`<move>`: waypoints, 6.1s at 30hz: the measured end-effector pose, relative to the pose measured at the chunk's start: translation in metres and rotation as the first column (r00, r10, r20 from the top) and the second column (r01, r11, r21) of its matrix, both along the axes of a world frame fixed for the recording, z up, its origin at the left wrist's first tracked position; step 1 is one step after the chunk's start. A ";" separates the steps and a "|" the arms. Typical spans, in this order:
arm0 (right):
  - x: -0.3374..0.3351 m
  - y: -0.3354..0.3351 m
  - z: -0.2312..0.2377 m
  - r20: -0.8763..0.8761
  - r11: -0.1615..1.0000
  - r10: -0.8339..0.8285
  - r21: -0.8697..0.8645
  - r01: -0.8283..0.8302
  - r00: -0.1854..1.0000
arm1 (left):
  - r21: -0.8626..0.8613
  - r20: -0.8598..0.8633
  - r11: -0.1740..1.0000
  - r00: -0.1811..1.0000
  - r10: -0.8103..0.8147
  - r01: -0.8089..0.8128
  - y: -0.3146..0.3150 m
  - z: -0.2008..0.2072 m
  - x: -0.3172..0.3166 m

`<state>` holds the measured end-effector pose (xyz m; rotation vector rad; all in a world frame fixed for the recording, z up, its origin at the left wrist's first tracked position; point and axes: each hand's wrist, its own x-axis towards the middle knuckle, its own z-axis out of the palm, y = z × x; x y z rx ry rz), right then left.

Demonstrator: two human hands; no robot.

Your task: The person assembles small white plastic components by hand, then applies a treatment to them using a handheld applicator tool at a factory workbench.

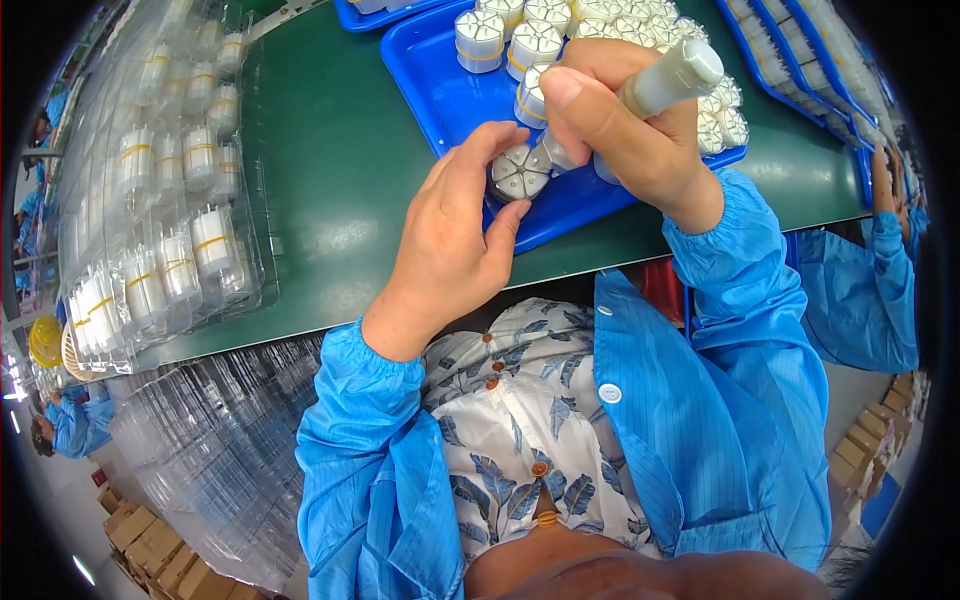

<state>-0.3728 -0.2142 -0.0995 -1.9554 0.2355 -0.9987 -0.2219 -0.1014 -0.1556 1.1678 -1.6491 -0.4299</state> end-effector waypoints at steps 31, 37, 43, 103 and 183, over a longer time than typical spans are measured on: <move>-0.030 0.072 -0.007 -0.205 0.957 -0.288 -0.026 0.289 0.935 | -0.024 -0.910 0.815 0.324 -0.257 0.579 0.020 0.033 0.022; -0.015 0.081 -0.003 -0.151 0.973 -0.229 -0.017 0.229 0.962 | -0.032 -0.839 0.926 0.493 -0.229 0.375 0.061 0.059 0.034; -0.032 0.094 0.001 -0.176 0.972 -0.165 0.139 0.191 0.970 | -0.296 -0.235 0.697 0.757 0.610 -0.653 0.119 0.162 0.123; -0.007 0.032 -0.009 0.161 0.975 -0.222 0.045 0.217 0.962 | 0.038 0.171 0.997 0.984 0.053 -0.061 -0.001 0.011 0.004; -0.010 0.015 0.011 -0.028 0.993 -0.116 0.022 0.116 0.993 | 0.054 0.124 0.982 0.977 0.171 -0.178 0.001 0.007 -0.001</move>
